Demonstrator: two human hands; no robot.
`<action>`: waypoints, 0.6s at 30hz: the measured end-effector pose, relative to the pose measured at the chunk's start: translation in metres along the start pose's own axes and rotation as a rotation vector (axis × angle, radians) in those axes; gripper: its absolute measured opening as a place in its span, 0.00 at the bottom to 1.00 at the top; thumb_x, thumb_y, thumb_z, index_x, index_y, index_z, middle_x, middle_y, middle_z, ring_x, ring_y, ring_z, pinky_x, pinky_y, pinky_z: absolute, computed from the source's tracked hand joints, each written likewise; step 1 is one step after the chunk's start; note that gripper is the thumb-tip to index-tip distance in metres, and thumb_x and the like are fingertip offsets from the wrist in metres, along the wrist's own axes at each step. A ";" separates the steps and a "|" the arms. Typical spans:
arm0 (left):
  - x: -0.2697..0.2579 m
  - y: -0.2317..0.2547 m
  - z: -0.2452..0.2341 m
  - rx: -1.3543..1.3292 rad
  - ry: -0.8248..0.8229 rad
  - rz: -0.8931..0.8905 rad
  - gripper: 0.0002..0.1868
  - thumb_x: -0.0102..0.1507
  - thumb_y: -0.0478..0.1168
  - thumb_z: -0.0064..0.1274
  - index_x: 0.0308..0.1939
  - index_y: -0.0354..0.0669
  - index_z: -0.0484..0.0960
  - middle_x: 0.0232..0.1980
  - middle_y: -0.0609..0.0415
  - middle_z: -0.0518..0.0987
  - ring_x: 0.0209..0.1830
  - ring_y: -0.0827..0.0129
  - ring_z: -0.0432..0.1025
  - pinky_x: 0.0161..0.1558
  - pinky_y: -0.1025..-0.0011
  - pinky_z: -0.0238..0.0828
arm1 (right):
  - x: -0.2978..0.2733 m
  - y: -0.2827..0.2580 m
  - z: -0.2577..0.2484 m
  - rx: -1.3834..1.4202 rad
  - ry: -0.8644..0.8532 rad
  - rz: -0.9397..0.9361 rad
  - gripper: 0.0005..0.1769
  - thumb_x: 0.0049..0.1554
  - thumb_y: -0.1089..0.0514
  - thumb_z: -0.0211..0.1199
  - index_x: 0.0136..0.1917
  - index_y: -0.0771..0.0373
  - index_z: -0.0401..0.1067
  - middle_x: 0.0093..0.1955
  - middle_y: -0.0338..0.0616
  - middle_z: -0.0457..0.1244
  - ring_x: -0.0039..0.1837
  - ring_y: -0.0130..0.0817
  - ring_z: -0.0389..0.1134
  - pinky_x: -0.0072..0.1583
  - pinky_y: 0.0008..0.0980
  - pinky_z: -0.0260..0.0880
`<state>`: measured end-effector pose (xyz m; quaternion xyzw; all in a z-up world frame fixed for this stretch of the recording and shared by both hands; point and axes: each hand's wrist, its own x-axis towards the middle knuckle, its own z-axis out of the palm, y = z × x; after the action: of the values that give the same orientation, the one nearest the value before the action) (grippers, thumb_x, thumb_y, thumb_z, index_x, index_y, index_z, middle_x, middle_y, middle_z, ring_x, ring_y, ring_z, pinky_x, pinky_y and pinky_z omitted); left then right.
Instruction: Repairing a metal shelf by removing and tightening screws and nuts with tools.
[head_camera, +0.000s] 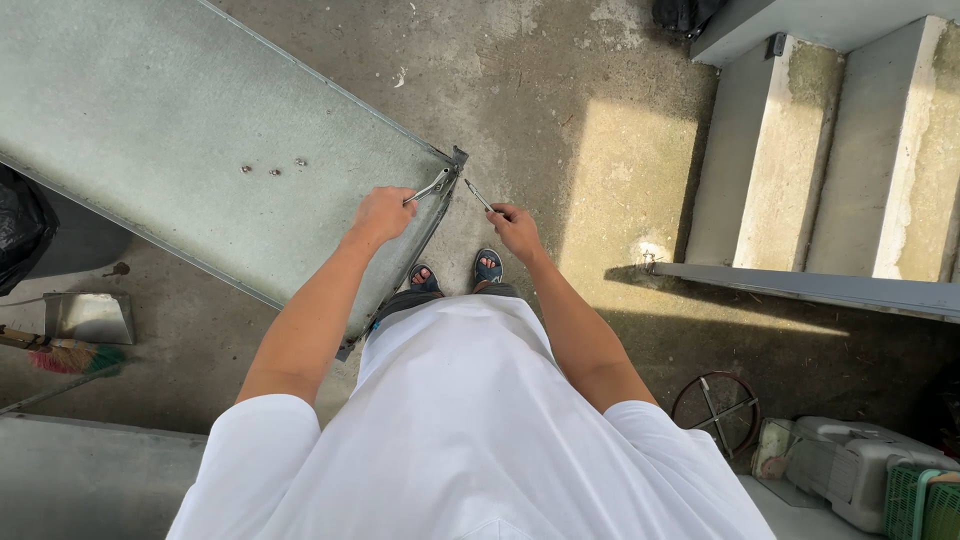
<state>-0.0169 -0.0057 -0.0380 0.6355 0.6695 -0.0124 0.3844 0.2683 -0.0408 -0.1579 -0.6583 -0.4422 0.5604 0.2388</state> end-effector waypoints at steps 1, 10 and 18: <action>0.001 0.001 0.000 0.003 -0.006 0.003 0.11 0.67 0.48 0.51 0.48 0.53 0.86 0.38 0.45 0.83 0.42 0.48 0.77 0.47 0.52 0.72 | -0.003 0.000 0.000 0.003 0.004 0.005 0.19 0.58 0.49 0.65 0.58 0.60 0.79 0.35 0.38 0.66 0.37 0.24 0.65 0.40 0.28 0.65; 0.020 0.032 -0.006 0.233 -0.024 0.012 0.13 0.68 0.46 0.50 0.48 0.46 0.86 0.46 0.44 0.83 0.48 0.47 0.77 0.50 0.51 0.75 | 0.002 -0.019 -0.009 -0.068 -0.019 -0.001 0.19 0.59 0.48 0.63 0.58 0.60 0.80 0.34 0.37 0.66 0.38 0.23 0.66 0.42 0.28 0.67; 0.042 0.070 -0.026 0.391 -0.132 -0.063 0.12 0.59 0.30 0.52 0.45 0.32 0.85 0.51 0.37 0.83 0.51 0.45 0.80 0.50 0.55 0.78 | 0.000 -0.047 -0.027 -0.180 -0.107 0.045 0.18 0.59 0.45 0.60 0.53 0.57 0.81 0.31 0.36 0.67 0.36 0.23 0.64 0.42 0.29 0.64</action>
<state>0.0349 0.0561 -0.0085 0.6747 0.6471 -0.1959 0.2962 0.2795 -0.0122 -0.1125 -0.6561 -0.4879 0.5580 0.1422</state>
